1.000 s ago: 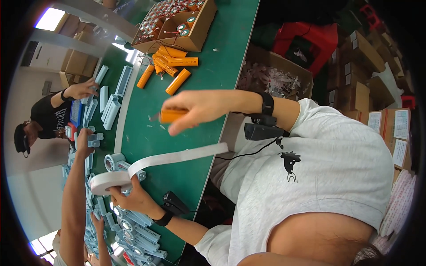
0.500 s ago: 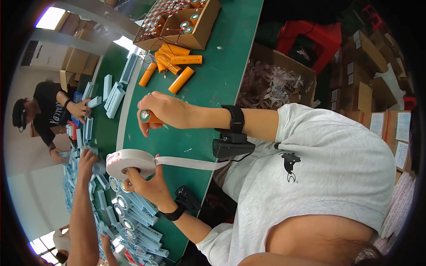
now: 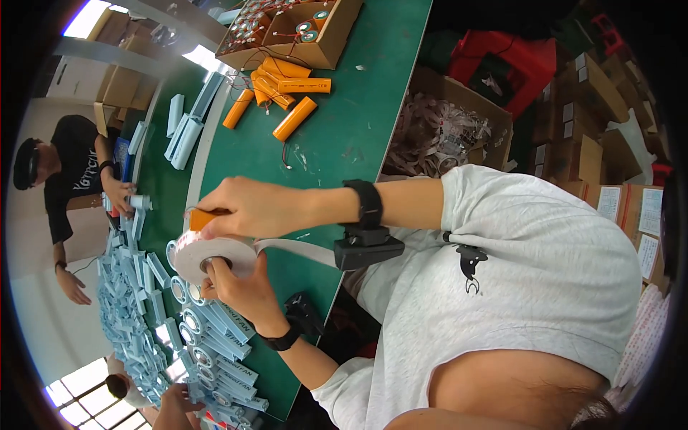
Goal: The person picks up a battery, applies double-sided tape to it by hand, and presses the battery into a fan housing. They repeat this process for several units, occasionally moving finished fans aside on the table.
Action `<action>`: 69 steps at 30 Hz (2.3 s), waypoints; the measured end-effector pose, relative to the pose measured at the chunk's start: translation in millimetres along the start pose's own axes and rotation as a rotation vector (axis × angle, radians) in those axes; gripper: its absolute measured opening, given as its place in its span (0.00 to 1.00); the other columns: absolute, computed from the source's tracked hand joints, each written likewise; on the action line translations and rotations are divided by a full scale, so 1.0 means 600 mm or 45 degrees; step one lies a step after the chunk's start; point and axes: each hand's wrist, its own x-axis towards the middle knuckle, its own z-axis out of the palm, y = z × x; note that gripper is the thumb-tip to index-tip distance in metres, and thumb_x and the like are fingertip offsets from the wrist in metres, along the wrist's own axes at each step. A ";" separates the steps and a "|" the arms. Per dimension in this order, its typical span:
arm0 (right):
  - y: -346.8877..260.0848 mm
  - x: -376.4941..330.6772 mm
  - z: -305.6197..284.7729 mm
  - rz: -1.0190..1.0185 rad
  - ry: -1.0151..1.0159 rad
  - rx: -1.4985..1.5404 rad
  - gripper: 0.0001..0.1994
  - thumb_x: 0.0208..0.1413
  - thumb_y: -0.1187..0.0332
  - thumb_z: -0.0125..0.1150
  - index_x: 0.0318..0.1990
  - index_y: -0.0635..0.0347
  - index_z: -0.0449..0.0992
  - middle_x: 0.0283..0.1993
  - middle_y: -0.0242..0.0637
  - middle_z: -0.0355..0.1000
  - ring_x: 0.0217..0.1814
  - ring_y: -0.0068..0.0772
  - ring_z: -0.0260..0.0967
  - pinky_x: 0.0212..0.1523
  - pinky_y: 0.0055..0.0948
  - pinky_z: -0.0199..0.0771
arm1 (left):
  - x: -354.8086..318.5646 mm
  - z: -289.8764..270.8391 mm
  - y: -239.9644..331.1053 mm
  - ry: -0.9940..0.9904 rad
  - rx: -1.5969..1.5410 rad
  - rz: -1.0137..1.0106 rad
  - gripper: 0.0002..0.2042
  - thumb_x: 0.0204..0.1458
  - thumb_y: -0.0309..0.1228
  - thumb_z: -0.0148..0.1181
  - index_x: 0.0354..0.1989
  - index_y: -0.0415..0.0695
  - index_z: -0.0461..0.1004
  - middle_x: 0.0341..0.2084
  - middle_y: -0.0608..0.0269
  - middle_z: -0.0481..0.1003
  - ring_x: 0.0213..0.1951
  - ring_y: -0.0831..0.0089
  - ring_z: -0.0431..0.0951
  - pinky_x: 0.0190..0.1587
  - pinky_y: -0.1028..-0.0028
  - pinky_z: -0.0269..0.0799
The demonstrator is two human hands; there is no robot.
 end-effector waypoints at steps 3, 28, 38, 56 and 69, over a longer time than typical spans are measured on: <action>-0.007 0.003 0.007 0.058 -0.116 -0.093 0.13 0.52 0.69 0.53 0.40 0.72 0.70 0.31 0.39 0.72 0.33 0.22 0.67 0.34 0.21 0.66 | -0.004 -0.007 -0.004 -0.047 0.086 0.025 0.22 0.28 0.33 0.70 0.31 0.35 0.68 0.23 0.53 0.71 0.27 0.58 0.62 0.47 0.66 0.53; -0.054 0.045 -0.203 -0.446 0.762 0.976 0.12 0.55 0.71 0.48 0.43 0.70 0.62 0.45 0.53 0.66 0.49 0.45 0.67 0.48 0.36 0.70 | -0.001 -0.019 0.069 -0.755 0.004 0.020 0.15 0.45 0.32 0.57 0.41 0.41 0.67 0.35 0.52 0.72 0.42 0.54 0.68 0.44 0.59 0.62; -0.012 -0.032 -0.181 -0.118 -0.127 0.830 0.15 0.51 0.73 0.54 0.46 0.65 0.64 0.43 0.45 0.69 0.45 0.35 0.69 0.47 0.28 0.69 | 0.130 -0.082 -0.112 -0.472 0.668 0.298 0.33 0.32 0.14 0.53 0.53 0.48 0.63 0.57 0.53 0.58 0.58 0.52 0.56 0.53 0.62 0.58; -0.035 -0.059 -0.158 -0.003 -0.214 0.343 0.21 0.38 0.81 0.64 0.44 0.62 0.70 0.40 0.34 0.69 0.42 0.24 0.67 0.47 0.24 0.66 | 0.179 -0.150 -0.100 -0.671 -0.353 -0.101 0.17 0.40 0.29 0.62 0.41 0.37 0.71 0.30 0.60 0.74 0.26 0.80 0.70 0.28 0.80 0.67; -0.083 -0.050 -0.041 0.162 -0.612 0.076 0.17 0.33 0.84 0.61 0.36 0.66 0.70 0.31 0.36 0.68 0.34 0.25 0.70 0.34 0.21 0.73 | -0.087 -0.161 0.018 -0.518 0.063 0.134 0.18 0.39 0.32 0.64 0.39 0.40 0.70 0.43 0.55 0.67 0.47 0.56 0.65 0.47 0.64 0.62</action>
